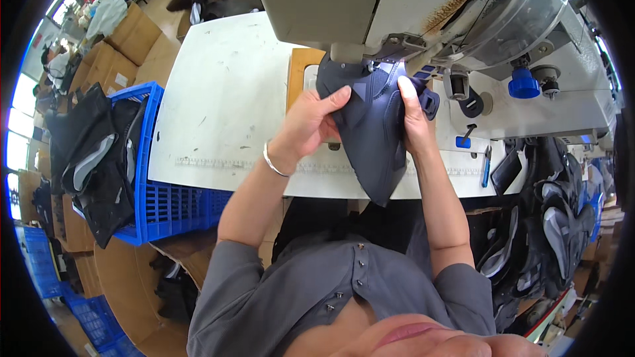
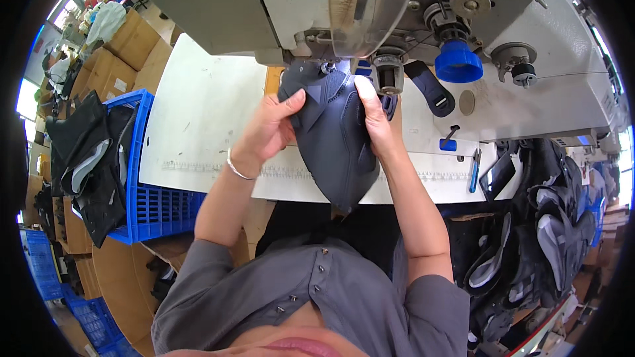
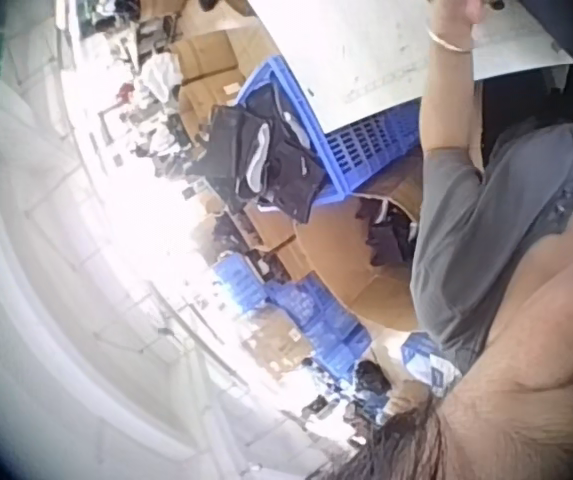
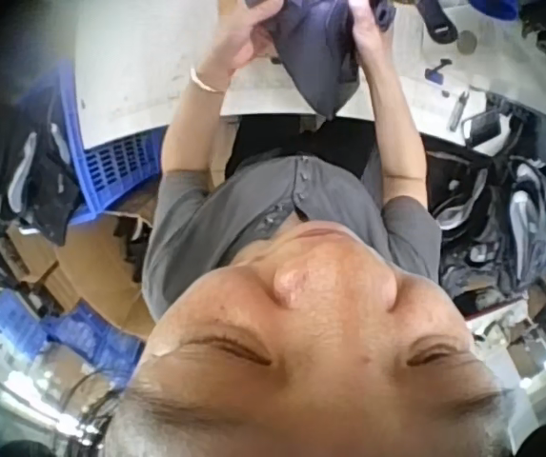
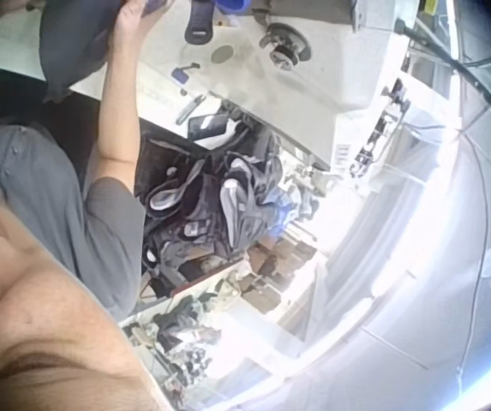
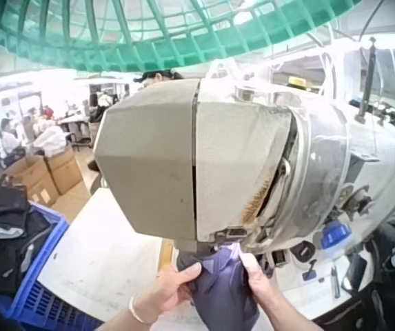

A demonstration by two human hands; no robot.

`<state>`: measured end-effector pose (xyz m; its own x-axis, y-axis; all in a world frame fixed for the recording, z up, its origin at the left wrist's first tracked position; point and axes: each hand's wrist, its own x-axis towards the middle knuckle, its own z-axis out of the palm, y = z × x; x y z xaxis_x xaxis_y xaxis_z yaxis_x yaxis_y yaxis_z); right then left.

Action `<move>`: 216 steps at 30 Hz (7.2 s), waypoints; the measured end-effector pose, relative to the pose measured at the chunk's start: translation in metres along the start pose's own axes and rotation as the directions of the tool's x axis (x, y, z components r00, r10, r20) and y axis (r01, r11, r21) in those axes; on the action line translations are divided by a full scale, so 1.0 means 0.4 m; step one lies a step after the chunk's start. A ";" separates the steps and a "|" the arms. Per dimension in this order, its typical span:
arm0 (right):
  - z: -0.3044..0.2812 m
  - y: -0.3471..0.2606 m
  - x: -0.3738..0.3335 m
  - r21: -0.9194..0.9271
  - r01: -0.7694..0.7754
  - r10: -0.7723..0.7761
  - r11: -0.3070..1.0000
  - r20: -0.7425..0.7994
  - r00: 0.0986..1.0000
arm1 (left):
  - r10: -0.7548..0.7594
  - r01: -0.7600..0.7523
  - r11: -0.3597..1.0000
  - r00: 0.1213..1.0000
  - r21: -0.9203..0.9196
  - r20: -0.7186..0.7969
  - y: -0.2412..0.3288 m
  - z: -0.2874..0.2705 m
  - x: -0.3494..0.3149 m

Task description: The person stitches a boot upper using a sewing machine, rotating and guiding the material along the needle. Afterwards, the person flattens, folds, and aligns the boot components on the table by hand.

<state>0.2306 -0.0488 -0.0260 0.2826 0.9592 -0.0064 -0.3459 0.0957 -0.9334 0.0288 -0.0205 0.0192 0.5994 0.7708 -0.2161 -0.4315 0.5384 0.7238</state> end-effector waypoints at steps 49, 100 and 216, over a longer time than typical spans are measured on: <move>-0.040 0.019 0.126 -0.259 -0.151 0.133 0.954 -0.089 0.987 | 0.323 -0.269 0.894 0.941 0.358 -0.101 0.026 0.036 0.040; -0.002 -0.182 -0.071 -0.691 0.708 -0.432 -0.148 0.689 0.582 | 0.448 -0.508 0.856 0.822 -0.097 -0.352 -0.086 0.045 0.052; -0.036 -0.160 0.013 -0.728 0.373 -0.192 0.576 0.323 0.926 | 0.338 -0.638 -0.324 0.612 0.699 0.715 -0.085 0.087 -0.310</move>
<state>0.2670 -0.0537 0.0284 0.0390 0.9563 0.2896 0.5573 0.2198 -0.8007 -0.0074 -0.1461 0.0440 0.7030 0.4098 0.5813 0.2286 -0.9042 0.3609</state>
